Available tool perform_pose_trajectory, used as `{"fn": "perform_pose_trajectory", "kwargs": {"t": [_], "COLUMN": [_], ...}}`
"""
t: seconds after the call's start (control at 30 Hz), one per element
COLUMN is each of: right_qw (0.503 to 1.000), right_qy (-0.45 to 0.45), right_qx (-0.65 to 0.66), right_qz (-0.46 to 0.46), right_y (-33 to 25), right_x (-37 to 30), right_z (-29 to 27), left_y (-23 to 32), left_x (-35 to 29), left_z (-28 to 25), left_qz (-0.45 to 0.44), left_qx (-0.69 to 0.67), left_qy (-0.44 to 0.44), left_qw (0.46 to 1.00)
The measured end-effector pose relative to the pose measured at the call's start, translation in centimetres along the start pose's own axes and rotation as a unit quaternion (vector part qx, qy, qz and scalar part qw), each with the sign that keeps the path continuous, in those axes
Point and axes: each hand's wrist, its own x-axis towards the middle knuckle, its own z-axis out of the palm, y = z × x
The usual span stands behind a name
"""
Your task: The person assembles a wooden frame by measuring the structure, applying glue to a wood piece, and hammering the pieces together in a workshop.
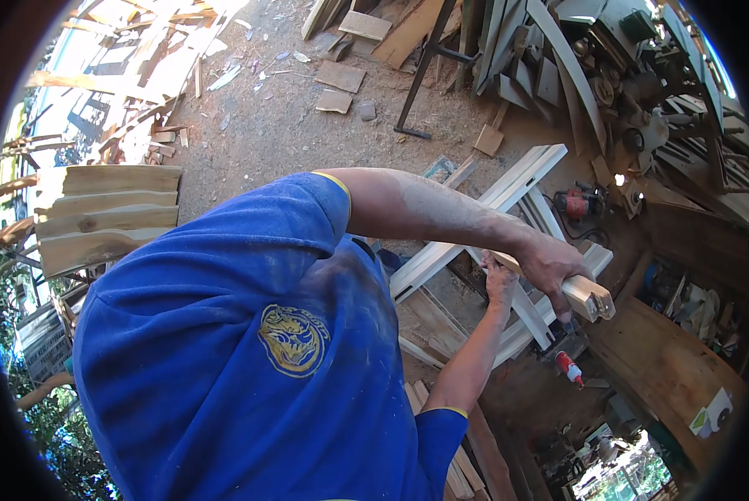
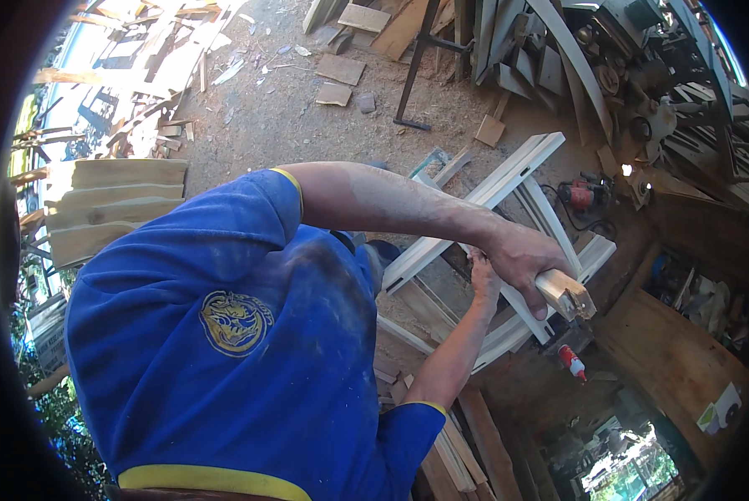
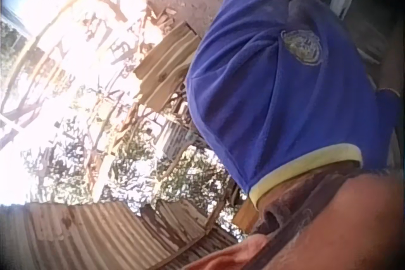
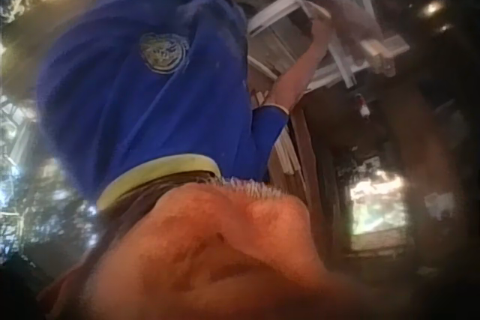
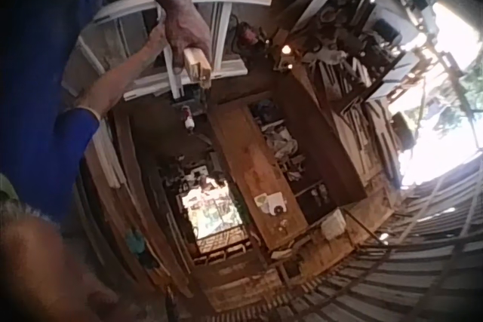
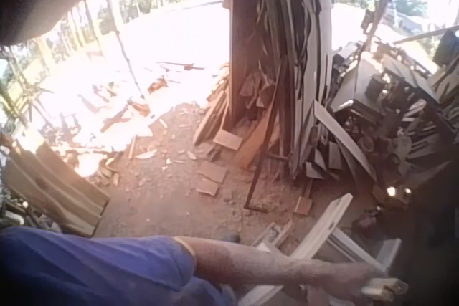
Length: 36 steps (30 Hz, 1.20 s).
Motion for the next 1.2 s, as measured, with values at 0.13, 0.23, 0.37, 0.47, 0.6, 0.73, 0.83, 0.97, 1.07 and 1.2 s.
{"fn": "perform_pose_trajectory", "kwargs": {"t": [0.13, 0.23, 0.37, 0.47, 0.6, 0.73, 0.83, 0.97, 1.07, 1.2], "right_qw": [0.995, 0.998, 0.994, 0.986, 0.974, 0.981, 0.972, 0.927, 0.922, 0.788], "right_qy": [0.048, 0.041, 0.062, -0.016, -0.042, 0.032, 0.134, 0.322, 0.264, 0.412], "right_qx": [-0.078, -0.047, -0.087, -0.164, -0.221, -0.191, -0.191, -0.180, 0.103, 0.103], "right_qz": [-0.046, -0.023, -0.030, -0.012, -0.016, -0.016, -0.026, -0.067, 0.266, 0.445], "right_y": [0.9, 0.8, 1.3, 2.6, 4.2, 3.6, 2.0, -1.1, -4.4, -10.1], "right_x": [-0.1, -0.2, -0.1, 0.0, -0.5, -0.6, -0.2, -3.3, -12.1, -27.6], "right_z": [0.1, 0.2, 0.3, 0.4, 1.2, 2.1, 2.5, 3.9, 6.7, 12.1], "left_y": [0.5, 0.4, -0.1, -0.4, -0.7, -1.0, -1.1, -0.7, -0.6, -1.2], "left_x": [0.3, 0.4, 0.1, -0.7, -1.4, -1.3, -1.3, -1.0, -1.3, -1.2], "left_z": [-0.1, -0.2, 0.2, 0.7, 1.1, 1.9, 3.0, 3.2, 2.8, 3.7], "left_qz": [0.001, -0.004, 0.009, 0.015, 0.038, 0.080, 0.089, 0.059, 0.012, -0.004], "left_qx": [-0.012, -0.003, 0.015, -0.007, -0.011, -0.009, 0.049, 0.019, 0.019, 0.023], "left_qy": [-0.009, -0.014, -0.025, -0.017, -0.011, 0.022, 0.001, 0.010, 0.000, 0.041], "left_qw": [1.000, 1.000, 1.000, 1.000, 0.999, 0.997, 0.995, 0.998, 1.000, 0.999]}}
